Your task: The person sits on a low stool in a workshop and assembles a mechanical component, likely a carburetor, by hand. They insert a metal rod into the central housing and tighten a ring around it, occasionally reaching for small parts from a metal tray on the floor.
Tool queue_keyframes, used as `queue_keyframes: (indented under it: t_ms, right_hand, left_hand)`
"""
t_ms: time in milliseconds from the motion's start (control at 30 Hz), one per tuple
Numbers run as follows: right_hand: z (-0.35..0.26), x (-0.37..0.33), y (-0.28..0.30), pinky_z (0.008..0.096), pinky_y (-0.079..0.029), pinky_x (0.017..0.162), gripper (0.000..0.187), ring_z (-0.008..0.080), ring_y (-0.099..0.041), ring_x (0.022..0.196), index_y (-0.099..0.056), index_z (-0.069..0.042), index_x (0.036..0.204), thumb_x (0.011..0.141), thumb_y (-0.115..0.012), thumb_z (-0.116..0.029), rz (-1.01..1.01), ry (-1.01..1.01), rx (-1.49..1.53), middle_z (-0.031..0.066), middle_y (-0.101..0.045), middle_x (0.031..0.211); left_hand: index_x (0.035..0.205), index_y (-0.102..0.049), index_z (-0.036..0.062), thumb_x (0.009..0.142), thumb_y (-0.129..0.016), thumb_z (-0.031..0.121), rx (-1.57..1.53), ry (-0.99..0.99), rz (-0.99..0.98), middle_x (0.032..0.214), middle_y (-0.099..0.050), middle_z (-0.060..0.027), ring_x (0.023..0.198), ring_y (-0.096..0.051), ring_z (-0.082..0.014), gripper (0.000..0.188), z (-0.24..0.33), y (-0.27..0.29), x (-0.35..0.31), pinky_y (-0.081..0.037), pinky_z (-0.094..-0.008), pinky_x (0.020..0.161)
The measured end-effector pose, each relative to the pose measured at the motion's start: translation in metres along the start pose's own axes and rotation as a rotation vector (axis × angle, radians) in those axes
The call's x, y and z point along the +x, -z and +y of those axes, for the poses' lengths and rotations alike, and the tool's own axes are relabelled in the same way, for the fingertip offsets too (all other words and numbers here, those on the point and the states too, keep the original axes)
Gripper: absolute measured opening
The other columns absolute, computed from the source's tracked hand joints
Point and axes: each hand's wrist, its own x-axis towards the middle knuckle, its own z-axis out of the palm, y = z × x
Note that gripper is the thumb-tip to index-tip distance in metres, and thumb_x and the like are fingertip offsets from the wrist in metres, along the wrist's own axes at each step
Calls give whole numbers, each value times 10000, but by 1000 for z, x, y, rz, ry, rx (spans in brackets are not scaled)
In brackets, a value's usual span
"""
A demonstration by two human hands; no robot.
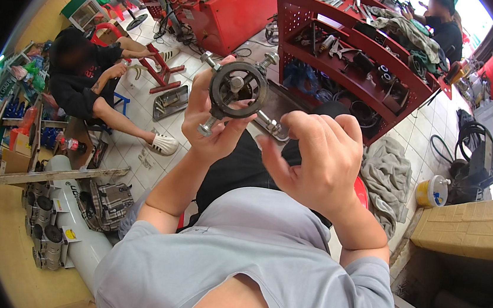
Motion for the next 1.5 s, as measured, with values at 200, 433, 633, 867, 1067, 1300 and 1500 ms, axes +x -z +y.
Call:
queue_keyframes:
  t_ms: [200, 433, 633, 867, 1067, 1300, 1500]
  right_hand:
    - [6, -3, 0, 323, -315, 562, 187, 178, -521, 527, -591, -67, 817, 751, -753, -134, -61, 70, -59, 4, -560, 635]
    - [6, -4, -4, 325, -317, 562, 197, 177, -521, 531, -593, -77, 854, 775, -740, -182, -11, 24, -33, 3, -564, 642]
    - [12, -1, -4, 314, -337, 576, 224, 172, -539, 550, -596, -86, 889, 774, -743, -211, -89, -28, -52, 5, -573, 655]
    - [23, -5, -14, 313, -351, 581, 180, 178, -576, 575, -602, -96, 882, 795, -723, -196, -77, 10, -83, 0, -592, 653]
    - [16, 0, -11, 303, -338, 570, 189, 167, -562, 539, -593, -101, 856, 808, -723, -230, -97, -96, -36, -5, -581, 637]
    - [25, -5, -13, 299, -327, 557, 221, 150, -536, 500, -576, -99, 849, 777, -752, -212, -96, 22, -96, -18, -556, 596]
    - [17, -3, -14, 298, -328, 553, 211, 152, -532, 494, -584, -93, 847, 798, -734, -233, -45, -51, -4, -17, -558, 586]
  left_hand:
    - [891, -757, 61, 701, -793, 162, -5, 158, -5, 1229, -569, -264, 1020, -563, -323, 218, 8, 0, 1, -429, -368, 868]
    - [858, -737, 45, 700, -809, 145, -22, 184, 20, 1228, -568, -271, 1006, -573, -340, 200, 7, -3, -1, -445, -381, 847]
    - [809, -627, 16, 670, -849, 87, 17, 43, 6, 1191, -573, -299, 1014, -583, -367, 272, -8, -5, -5, -464, -398, 837]
    - [772, -703, 4, 634, -846, 75, 42, 128, -5, 1200, -583, -263, 972, -584, -321, 211, -8, -9, -5, -466, -364, 807]
    - [753, -723, 7, 625, -837, 64, -4, 195, 17, 1204, -587, -238, 975, -578, -309, 181, -10, -12, -13, -459, -359, 809]
    - [782, -707, 17, 634, -843, 68, 38, 142, -39, 1209, -576, -266, 983, -578, -330, 207, -6, -10, -7, -459, -377, 807]
    - [788, -706, 20, 636, -849, 78, 19, 79, -35, 1220, -571, -271, 999, -577, -333, 217, -10, -9, -8, -464, -373, 821]
